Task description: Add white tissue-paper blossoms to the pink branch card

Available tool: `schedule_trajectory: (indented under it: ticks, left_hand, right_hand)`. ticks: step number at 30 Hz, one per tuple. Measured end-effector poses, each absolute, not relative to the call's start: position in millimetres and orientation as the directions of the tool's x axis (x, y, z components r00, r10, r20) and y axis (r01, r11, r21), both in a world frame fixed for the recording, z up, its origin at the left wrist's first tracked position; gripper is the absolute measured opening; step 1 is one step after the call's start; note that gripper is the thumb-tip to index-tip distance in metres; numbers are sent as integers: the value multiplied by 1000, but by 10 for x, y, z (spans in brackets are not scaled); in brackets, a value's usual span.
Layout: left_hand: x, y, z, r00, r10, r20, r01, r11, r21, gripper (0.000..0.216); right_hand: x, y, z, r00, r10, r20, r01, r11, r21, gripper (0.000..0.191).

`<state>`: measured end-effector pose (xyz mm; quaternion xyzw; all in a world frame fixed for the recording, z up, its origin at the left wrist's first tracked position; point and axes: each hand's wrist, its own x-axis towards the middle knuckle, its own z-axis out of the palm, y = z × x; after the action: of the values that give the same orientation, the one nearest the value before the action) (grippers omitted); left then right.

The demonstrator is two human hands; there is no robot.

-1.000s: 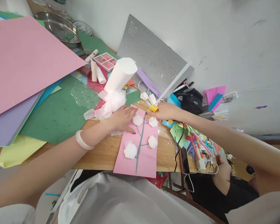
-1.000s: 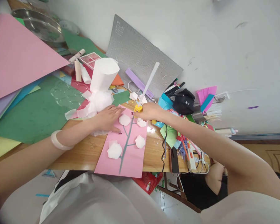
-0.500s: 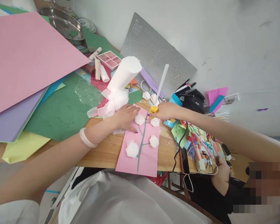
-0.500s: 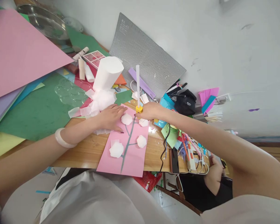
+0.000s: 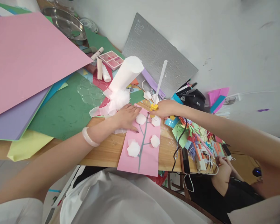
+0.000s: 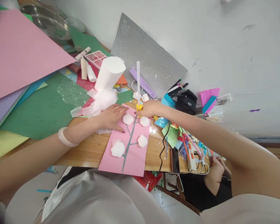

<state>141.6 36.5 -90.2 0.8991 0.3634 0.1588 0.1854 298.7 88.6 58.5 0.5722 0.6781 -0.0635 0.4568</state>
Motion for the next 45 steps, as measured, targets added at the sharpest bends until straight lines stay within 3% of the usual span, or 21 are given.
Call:
schedule_trajectory:
  ticks: [7, 10, 13, 15, 19, 25, 37, 41, 45]
  left_hand:
    - [1415, 357, -926, 663, 730, 168, 568, -637, 522, 108]
    - [1414, 380, -814, 571, 783, 246, 447, -549, 706, 80]
    - [1462, 466, -559, 374, 842, 388, 169, -473, 865, 49]
    - [1540, 551, -353, 302, 840, 450, 18, -477, 879, 41]
    - [1732, 693, -73, 279, 822, 496, -74, -497, 865, 19]
    - [1856, 647, -129, 118, 918, 378, -209, -349, 914, 2]
    - [1933, 560, -138, -19, 947, 321, -9, -321, 947, 38]
    - [1802, 508, -313, 139, 906, 399, 88, -412, 907, 40]
    - [1575, 394, -647, 451, 808, 380, 395, -562, 726, 92]
  right_hand:
    - [2979, 872, 640, 64, 689, -722, 829, 366, 422, 56]
    - [3024, 884, 689, 73, 626, -776, 884, 319, 341, 51]
    - [3112, 887, 710, 56, 618, -784, 924, 265, 275, 45]
    - [3181, 886, 701, 8, 610, -792, 948, 247, 199, 42]
    - [3277, 891, 679, -68, 600, -797, 972, 218, 82, 36]
    - [3284, 894, 710, -10, 679, -734, 969, 188, 161, 35]
    - [3226, 811, 680, -2, 643, -766, 959, 218, 181, 35]
    - [3190, 801, 748, -27, 651, -759, 939, 277, 204, 38]
    - [3200, 789, 770, -42, 697, -716, 902, 335, 272, 54]
